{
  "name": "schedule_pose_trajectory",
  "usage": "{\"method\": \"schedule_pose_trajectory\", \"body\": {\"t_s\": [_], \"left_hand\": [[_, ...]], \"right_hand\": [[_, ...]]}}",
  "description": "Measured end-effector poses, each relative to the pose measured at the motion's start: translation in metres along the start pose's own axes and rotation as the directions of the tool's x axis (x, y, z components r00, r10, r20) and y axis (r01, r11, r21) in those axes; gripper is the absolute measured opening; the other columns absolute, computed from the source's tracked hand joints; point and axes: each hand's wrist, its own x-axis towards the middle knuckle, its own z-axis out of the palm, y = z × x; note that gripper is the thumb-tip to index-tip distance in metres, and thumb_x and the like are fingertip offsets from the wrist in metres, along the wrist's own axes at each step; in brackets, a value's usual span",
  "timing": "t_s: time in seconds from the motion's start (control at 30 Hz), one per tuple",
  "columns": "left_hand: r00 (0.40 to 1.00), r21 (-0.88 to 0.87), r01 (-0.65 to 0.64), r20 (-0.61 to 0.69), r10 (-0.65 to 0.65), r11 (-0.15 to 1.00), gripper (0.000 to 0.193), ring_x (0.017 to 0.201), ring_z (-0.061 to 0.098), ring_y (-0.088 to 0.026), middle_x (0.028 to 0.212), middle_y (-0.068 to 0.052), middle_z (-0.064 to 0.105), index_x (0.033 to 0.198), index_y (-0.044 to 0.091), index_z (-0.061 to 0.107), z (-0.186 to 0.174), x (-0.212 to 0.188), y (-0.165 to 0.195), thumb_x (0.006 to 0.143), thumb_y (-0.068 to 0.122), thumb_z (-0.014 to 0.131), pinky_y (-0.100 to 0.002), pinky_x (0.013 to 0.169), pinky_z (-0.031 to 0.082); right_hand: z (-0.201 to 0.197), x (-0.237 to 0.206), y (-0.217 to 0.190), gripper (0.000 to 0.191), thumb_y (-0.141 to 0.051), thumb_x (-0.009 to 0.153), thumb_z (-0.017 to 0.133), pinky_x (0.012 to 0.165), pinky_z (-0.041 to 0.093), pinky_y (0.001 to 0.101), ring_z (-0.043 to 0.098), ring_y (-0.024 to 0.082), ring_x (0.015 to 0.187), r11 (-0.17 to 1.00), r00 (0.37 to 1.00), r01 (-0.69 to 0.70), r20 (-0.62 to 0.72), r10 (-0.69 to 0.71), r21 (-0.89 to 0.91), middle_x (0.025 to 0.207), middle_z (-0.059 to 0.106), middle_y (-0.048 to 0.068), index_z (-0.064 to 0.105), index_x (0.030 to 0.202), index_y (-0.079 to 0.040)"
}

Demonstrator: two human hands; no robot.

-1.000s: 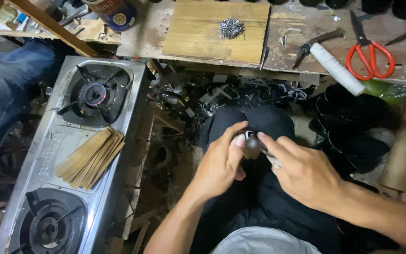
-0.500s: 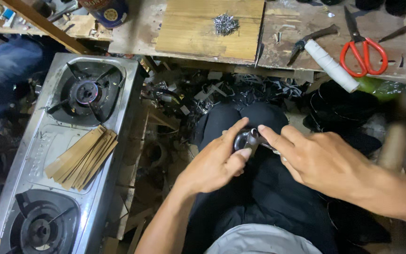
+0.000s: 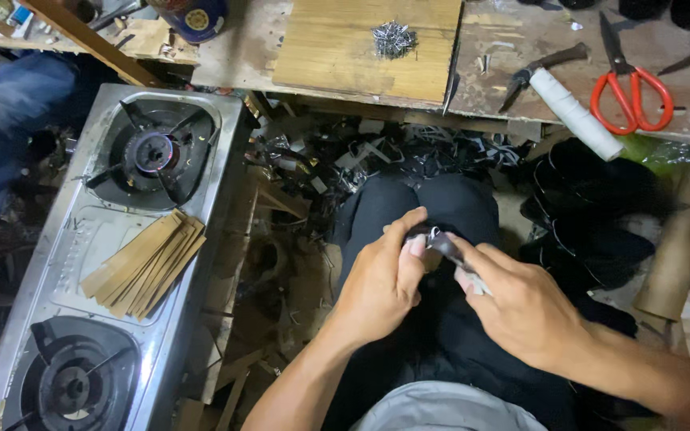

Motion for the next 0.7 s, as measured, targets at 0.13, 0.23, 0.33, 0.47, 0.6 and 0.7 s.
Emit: {"method": "schedule_pose_trajectory", "body": {"t_s": [0.13,0.23,0.33,0.47,0.6,0.7], "left_hand": [[0.984,0.104,-0.173,-0.029,0.177,0.979,0.044,0.099,0.07,-0.046,0.115,-0.028,0.069,0.142,-0.004,0.048,0.009,-0.005,-0.003,0.104,0.02,0.049,-0.048,0.094,0.054],[0.967,0.15,-0.255,0.015,0.255,0.955,0.046,0.108,0.067,-0.048,0.131,-0.033,0.064,0.141,-0.006,0.046,0.011,-0.003,-0.004,0.104,0.021,0.052,-0.047,0.096,0.053],[0.965,0.152,-0.262,0.064,0.255,0.953,0.048,0.109,0.066,-0.049,0.128,-0.034,0.064,0.142,-0.007,0.046,0.007,-0.001,-0.002,0.104,0.023,0.054,-0.049,0.094,0.053],[0.984,0.132,-0.154,0.113,0.139,0.979,0.051,0.103,0.068,-0.048,0.11,-0.03,0.07,0.143,-0.005,0.046,0.003,0.003,0.003,0.103,0.026,0.053,-0.049,0.089,0.053],[0.976,0.157,-0.198,0.127,0.179,0.968,0.051,0.099,0.068,-0.048,0.107,-0.03,0.07,0.143,-0.005,0.045,0.001,0.007,0.009,0.103,0.026,0.053,-0.051,0.087,0.053],[0.987,0.192,-0.076,0.156,0.046,0.978,0.052,0.093,0.069,-0.048,0.101,-0.029,0.071,0.143,-0.002,0.045,0.002,0.009,0.013,0.1,0.026,0.053,-0.051,0.081,0.053]], "right_hand": [[-0.036,0.003,-0.008,0.055,-0.004,0.08,0.062,0.069,0.056,0.0411,0.071,0.034,0.083,0.993,0.976,-0.043,0.218,0.019,0.107,0.096,0.068,0.014,0.055,0.134,0.001],[-0.062,0.006,-0.009,0.071,-0.011,0.085,0.059,0.073,0.056,0.0393,0.071,0.029,0.084,0.976,0.872,-0.053,0.466,0.148,-0.21,0.105,0.064,0.01,0.044,0.154,-0.007],[-0.075,0.016,-0.009,0.074,-0.013,0.085,0.06,0.074,0.056,0.0401,0.071,0.027,0.088,0.957,0.796,-0.085,0.559,0.232,-0.277,0.106,0.063,0.01,0.039,0.157,-0.008],[-0.083,0.031,-0.015,0.068,-0.014,0.086,0.062,0.075,0.055,0.0397,0.072,0.025,0.084,0.991,0.812,-0.008,0.577,0.084,-0.134,0.103,0.067,0.009,0.044,0.15,-0.002],[-0.086,0.039,-0.028,0.075,-0.013,0.087,0.062,0.077,0.057,0.0384,0.074,0.024,0.083,0.938,0.72,-0.138,0.619,0.315,-0.316,0.098,0.069,0.008,0.039,0.158,-0.012],[-0.084,0.041,-0.038,0.075,-0.01,0.086,0.059,0.073,0.058,0.0408,0.073,0.029,0.082,0.898,0.75,-0.041,0.58,0.318,-0.439,0.102,0.067,0.011,0.037,0.157,-0.009]]}}
